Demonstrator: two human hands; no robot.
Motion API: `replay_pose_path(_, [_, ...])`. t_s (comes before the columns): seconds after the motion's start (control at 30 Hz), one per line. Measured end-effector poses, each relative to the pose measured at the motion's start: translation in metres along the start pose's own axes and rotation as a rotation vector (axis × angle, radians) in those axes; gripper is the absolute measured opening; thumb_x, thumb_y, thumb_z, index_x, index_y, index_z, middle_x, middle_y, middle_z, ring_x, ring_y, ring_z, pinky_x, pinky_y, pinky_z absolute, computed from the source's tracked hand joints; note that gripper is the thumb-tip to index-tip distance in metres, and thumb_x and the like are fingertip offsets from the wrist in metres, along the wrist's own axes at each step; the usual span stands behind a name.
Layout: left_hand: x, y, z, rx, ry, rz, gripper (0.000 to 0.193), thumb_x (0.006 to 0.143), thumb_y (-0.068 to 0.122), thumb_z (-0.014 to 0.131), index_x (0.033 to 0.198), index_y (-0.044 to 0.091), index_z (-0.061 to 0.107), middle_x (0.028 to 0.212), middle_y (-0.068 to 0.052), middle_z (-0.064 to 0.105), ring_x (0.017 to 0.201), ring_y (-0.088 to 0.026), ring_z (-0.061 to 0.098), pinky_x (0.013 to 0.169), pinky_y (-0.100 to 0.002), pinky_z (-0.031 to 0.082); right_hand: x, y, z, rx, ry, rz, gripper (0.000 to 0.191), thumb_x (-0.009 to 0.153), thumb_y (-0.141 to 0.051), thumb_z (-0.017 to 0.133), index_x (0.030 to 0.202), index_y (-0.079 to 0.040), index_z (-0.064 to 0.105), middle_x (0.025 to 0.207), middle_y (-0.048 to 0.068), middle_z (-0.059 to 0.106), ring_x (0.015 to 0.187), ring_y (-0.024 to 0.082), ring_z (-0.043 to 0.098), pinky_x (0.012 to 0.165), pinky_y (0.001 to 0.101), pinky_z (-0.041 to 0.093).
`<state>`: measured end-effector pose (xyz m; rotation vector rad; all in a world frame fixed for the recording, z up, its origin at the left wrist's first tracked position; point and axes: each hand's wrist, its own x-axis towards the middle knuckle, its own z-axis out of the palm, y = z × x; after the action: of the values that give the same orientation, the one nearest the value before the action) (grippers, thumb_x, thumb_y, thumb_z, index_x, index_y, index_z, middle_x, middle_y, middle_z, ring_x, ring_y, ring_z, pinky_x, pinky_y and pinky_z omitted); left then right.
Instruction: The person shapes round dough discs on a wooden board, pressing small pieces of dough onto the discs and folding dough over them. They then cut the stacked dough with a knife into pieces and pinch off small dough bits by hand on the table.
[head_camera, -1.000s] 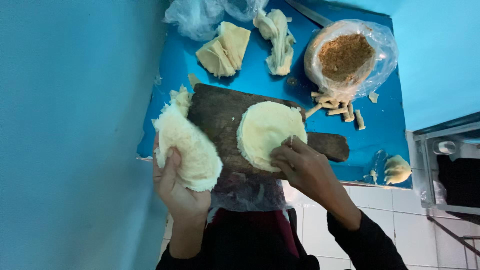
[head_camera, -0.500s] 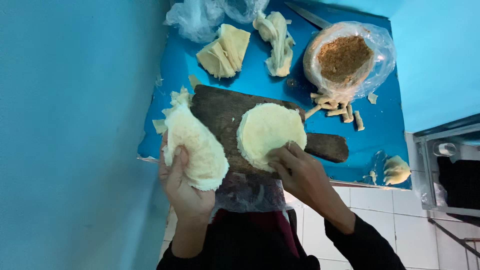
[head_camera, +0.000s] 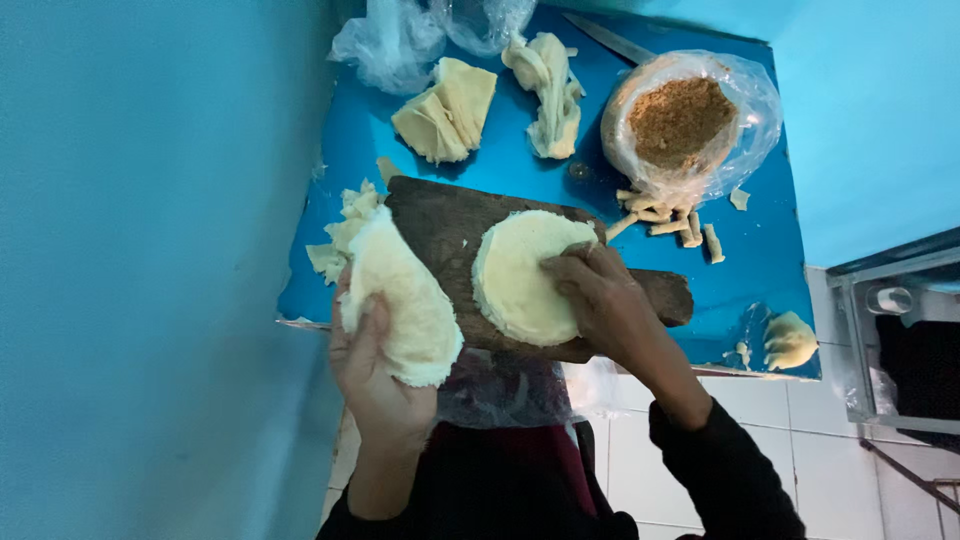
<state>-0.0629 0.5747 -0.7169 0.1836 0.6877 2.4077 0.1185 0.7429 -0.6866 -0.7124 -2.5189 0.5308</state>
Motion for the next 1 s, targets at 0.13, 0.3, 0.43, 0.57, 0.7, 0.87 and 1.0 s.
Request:
replay_pose_path(0.13, [0.003, -0.004, 0.007, 0.052, -0.044, -0.061, 0.048, 0.103, 0.009, 0.059, 0.149, 0.000, 0.047, 0.139, -0.021, 0.059, 0.123, -0.029, 0.063, 0.104, -0.043, 0.056, 0.000, -0.040, 0.005, 0.133, 0.090, 0.102, 0.026, 0.091, -0.002, 0.071, 0.116, -0.010, 0.069, 0.122, 0.011, 0.070, 0.109, 0.027, 0.070, 0.090, 0.0375, 0.059])
replay_pose_path(0.3, [-0.018, -0.038, 0.036, -0.148, -0.212, -0.289, 0.063, 0.106, 0.025, 0.054, 0.159, 0.000, 0.031, 0.151, -0.026, 0.050, 0.132, -0.034, 0.057, 0.108, -0.045, 0.051, -0.015, -0.081, -0.004, 0.406, 0.004, -0.042, 0.032, 0.079, -0.003, 0.082, 0.107, -0.005, 0.067, 0.115, 0.012, 0.067, 0.107, 0.026, 0.068, 0.086, 0.0349, 0.058])
replay_pose_path(0.43, [-0.024, -0.031, 0.035, -0.258, -0.319, -0.309, 0.072, 0.107, 0.023, 0.054, 0.165, -0.003, 0.020, 0.160, -0.027, 0.039, 0.144, -0.036, 0.048, 0.120, -0.046, 0.041, -0.015, -0.092, 0.000, 0.399, 0.048, 0.050, 0.021, 0.084, -0.001, 0.077, 0.103, -0.005, 0.070, 0.113, 0.012, 0.067, 0.104, 0.023, 0.071, 0.079, 0.0324, 0.062])
replay_pose_path(0.57, [-0.015, -0.022, 0.027, -0.118, -0.468, -0.297, 0.080, 0.100, 0.005, 0.053, 0.167, 0.004, 0.009, 0.168, -0.019, 0.027, 0.151, -0.030, 0.038, 0.124, -0.044, 0.034, -0.011, -0.092, 0.012, 0.474, 0.022, 0.225, 0.014, 0.088, 0.000, 0.072, 0.101, -0.004, 0.069, 0.113, 0.008, 0.067, 0.099, 0.019, 0.072, 0.072, 0.0304, 0.061])
replay_pose_path(0.7, [0.007, -0.012, 0.007, -0.208, -0.473, -0.335, 0.082, 0.096, -0.001, 0.050, 0.166, 0.001, 0.008, 0.172, -0.019, 0.020, 0.154, -0.030, 0.033, 0.127, -0.046, 0.031, 0.000, -0.083, 0.038, 0.712, 0.077, 0.217, 0.008, 0.098, 0.004, 0.061, 0.103, -0.001, 0.060, 0.115, 0.010, 0.065, 0.105, 0.017, 0.062, 0.094, 0.0295, 0.052])
replay_pose_path(0.87, [0.018, -0.019, -0.011, -0.073, -0.487, -0.227, 0.081, 0.094, -0.011, 0.047, 0.164, 0.001, 0.010, 0.175, -0.020, 0.016, 0.160, -0.028, 0.026, 0.130, -0.042, 0.028, 0.005, -0.070, 0.069, 0.656, 0.132, 0.261, 0.012, 0.100, 0.006, 0.053, 0.108, -0.002, 0.058, 0.114, 0.009, 0.066, 0.106, 0.012, 0.060, 0.097, 0.0261, 0.048])
replay_pose_path(1.0, [0.009, -0.030, -0.005, 0.206, -0.569, -0.088, 0.074, 0.096, -0.016, 0.049, 0.160, 0.004, 0.017, 0.175, -0.020, 0.017, 0.159, -0.028, 0.028, 0.127, -0.044, 0.033, -0.003, -0.065, 0.065, 0.538, 0.079, 0.278, 0.010, 0.098, 0.002, 0.060, 0.107, -0.003, 0.058, 0.109, 0.006, 0.069, 0.086, 0.010, 0.062, 0.078, 0.0243, 0.052])
